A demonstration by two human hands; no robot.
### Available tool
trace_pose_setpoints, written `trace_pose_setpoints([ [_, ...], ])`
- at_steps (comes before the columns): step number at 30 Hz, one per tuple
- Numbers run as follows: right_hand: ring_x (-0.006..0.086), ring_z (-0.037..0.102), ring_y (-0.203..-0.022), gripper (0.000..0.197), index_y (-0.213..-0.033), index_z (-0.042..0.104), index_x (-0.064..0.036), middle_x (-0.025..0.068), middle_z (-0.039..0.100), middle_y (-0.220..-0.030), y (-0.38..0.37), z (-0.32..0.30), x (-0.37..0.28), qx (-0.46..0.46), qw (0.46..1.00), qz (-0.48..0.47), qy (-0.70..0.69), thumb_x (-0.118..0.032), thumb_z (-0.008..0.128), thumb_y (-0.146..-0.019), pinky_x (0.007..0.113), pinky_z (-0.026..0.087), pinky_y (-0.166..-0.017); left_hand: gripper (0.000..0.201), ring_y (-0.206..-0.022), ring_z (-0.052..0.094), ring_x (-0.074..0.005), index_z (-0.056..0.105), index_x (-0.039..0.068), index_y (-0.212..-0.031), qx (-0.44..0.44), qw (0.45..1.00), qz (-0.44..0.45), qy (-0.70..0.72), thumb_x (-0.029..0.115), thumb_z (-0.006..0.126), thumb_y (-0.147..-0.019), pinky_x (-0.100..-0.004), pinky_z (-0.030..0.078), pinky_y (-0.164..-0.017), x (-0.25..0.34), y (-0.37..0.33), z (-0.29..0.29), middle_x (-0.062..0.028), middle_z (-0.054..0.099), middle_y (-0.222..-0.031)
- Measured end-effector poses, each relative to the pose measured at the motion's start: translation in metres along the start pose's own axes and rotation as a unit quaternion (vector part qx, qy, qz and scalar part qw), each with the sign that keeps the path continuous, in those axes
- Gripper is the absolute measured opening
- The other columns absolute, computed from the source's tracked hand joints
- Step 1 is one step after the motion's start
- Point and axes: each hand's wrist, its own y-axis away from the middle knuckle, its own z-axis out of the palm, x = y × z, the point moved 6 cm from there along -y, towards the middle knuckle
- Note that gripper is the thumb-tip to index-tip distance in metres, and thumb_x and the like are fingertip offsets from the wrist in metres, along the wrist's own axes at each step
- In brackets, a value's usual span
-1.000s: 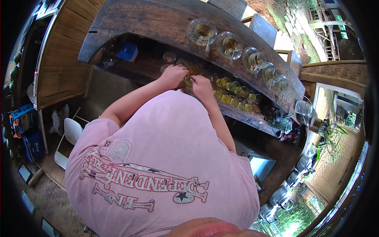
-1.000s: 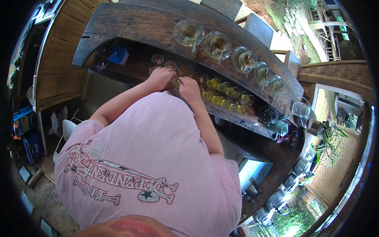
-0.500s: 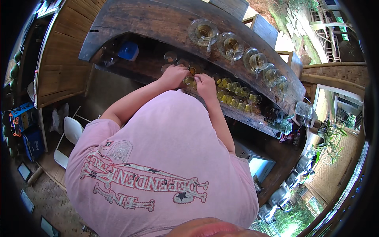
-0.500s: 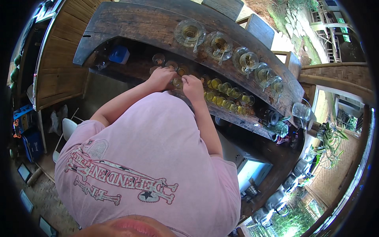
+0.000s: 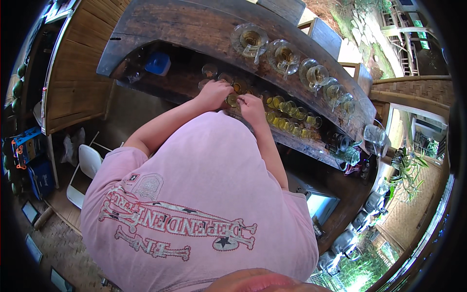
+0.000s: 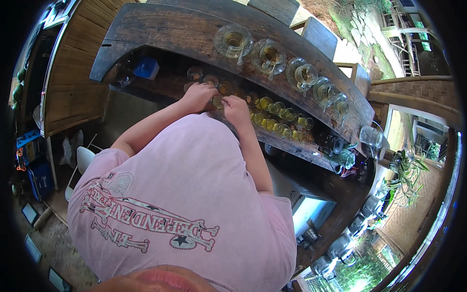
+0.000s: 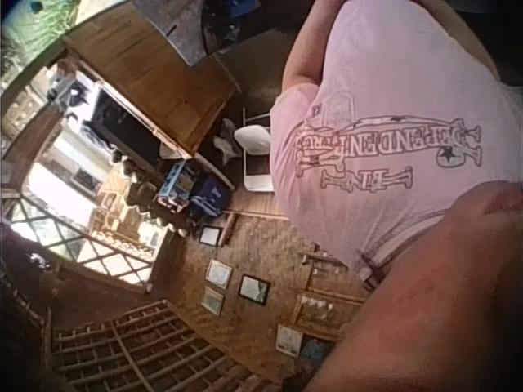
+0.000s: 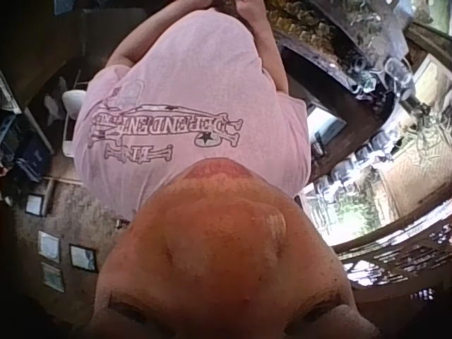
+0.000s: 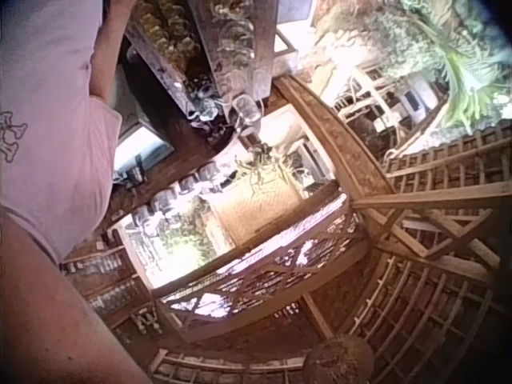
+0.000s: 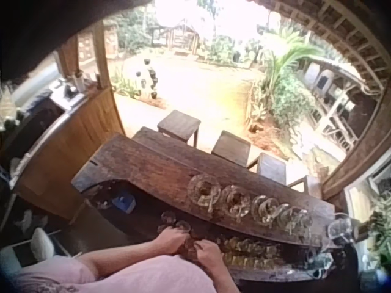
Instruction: The person prepares coffee by hand, pouring water from a pitcher into a vessel and handling small cups.
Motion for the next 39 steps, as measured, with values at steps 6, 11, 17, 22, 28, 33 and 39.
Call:
trace_pose_setpoints([
  [6, 0.0398, 0.073, -0.091, 0.015, -0.103, 0.08, -0.0012, 0.0191, 0.075, -0.096, 0.003, 0.003, -0.002, 0.028, 0.999, -0.025, -0.008, -0.011, 0.072, -0.094, 0.046, 0.057, -0.082, 0.05, -0.118, 0.071, -0.0286, 0.076, 0.016, -0.116, -0.015, 1.0, 0.001, 0.004, 0.034, 0.093, -0.073, -0.0471, 0.054, -0.095, 0.003, -0.001, -0.002, -0.0054, 0.075, -0.116],
  [11, 0.0408, 0.073, -0.092, 0.015, -0.102, 0.08, -0.001, 0.0191, 0.075, -0.096, 0.001, -0.003, 0.0, 0.023, 1.0, 0.011, 0.009, -0.01, 0.071, -0.094, 0.046, 0.057, -0.082, 0.047, -0.116, 0.071, -0.0285, 0.076, 0.012, -0.111, 0.021, 1.0, 0.017, 0.012, 0.031, 0.093, -0.071, -0.0463, 0.055, -0.091, 0.004, 0.001, -0.002, -0.0062, 0.076, -0.111],
  [17, 0.0412, 0.073, -0.092, 0.015, -0.103, 0.08, -0.0014, 0.0191, 0.075, -0.096, -0.001, 0.003, -0.005, -0.006, 1.0, -0.015, -0.005, -0.01, 0.071, -0.094, 0.047, 0.057, -0.082, 0.05, -0.118, 0.07, -0.0284, 0.076, 0.016, -0.116, -0.001, 1.0, 0.001, 0.008, 0.034, 0.093, -0.073, -0.0469, 0.054, -0.094, 0.001, 0.001, 0.0, -0.0054, 0.075, -0.114],
  [22, 0.0412, 0.073, -0.093, 0.015, -0.102, 0.08, -0.0007, 0.0194, 0.076, -0.097, -0.003, 0.001, -0.007, 0.027, 0.999, -0.027, -0.002, -0.01, 0.071, -0.093, 0.047, 0.057, -0.082, 0.051, -0.118, 0.071, -0.0287, 0.077, 0.017, -0.118, -0.008, 1.0, 0.004, 0.02, 0.034, 0.093, -0.073, -0.0467, 0.054, -0.094, 0.001, 0.0, 0.0, -0.0055, 0.075, -0.114],
  [28, 0.0418, 0.073, -0.094, 0.015, -0.102, 0.079, -0.0008, 0.0195, 0.075, -0.097, -0.005, -0.007, 0.0, 0.019, 1.0, 0.017, 0.014, -0.01, 0.071, -0.093, 0.048, 0.057, -0.083, 0.051, -0.118, 0.071, -0.0279, 0.077, 0.018, -0.119, -0.009, 1.0, 0.003, 0.005, 0.035, 0.093, -0.074, -0.0469, 0.054, -0.094, 0.0, -0.001, 0.003, -0.0052, 0.075, -0.115],
  [33, 0.0427, 0.073, -0.094, 0.016, -0.103, 0.079, -0.0003, 0.0205, 0.075, -0.098, 0.0, 0.004, -0.006, 0.005, 1.0, -0.018, 0.006, -0.01, 0.071, -0.093, 0.049, 0.057, -0.083, 0.052, -0.119, 0.07, -0.0274, 0.077, 0.018, -0.119, -0.008, 1.0, 0.003, 0.005, 0.035, 0.094, -0.073, -0.0467, 0.054, -0.095, -0.001, -0.001, 0.003, -0.0049, 0.075, -0.115],
  [39, 0.0437, 0.072, -0.094, 0.017, -0.103, 0.079, 0.0004, 0.0212, 0.075, -0.098, -0.004, 0.002, -0.002, 0.024, 1.0, -0.012, 0.01, -0.01, 0.07, -0.094, 0.049, 0.057, -0.083, 0.052, -0.118, 0.07, -0.0277, 0.076, 0.017, -0.119, -0.002, 1.0, 0.011, 0.009, 0.034, 0.094, -0.073, -0.0465, 0.054, -0.094, 0.002, -0.001, 0.0, -0.0048, 0.075, -0.115],
])
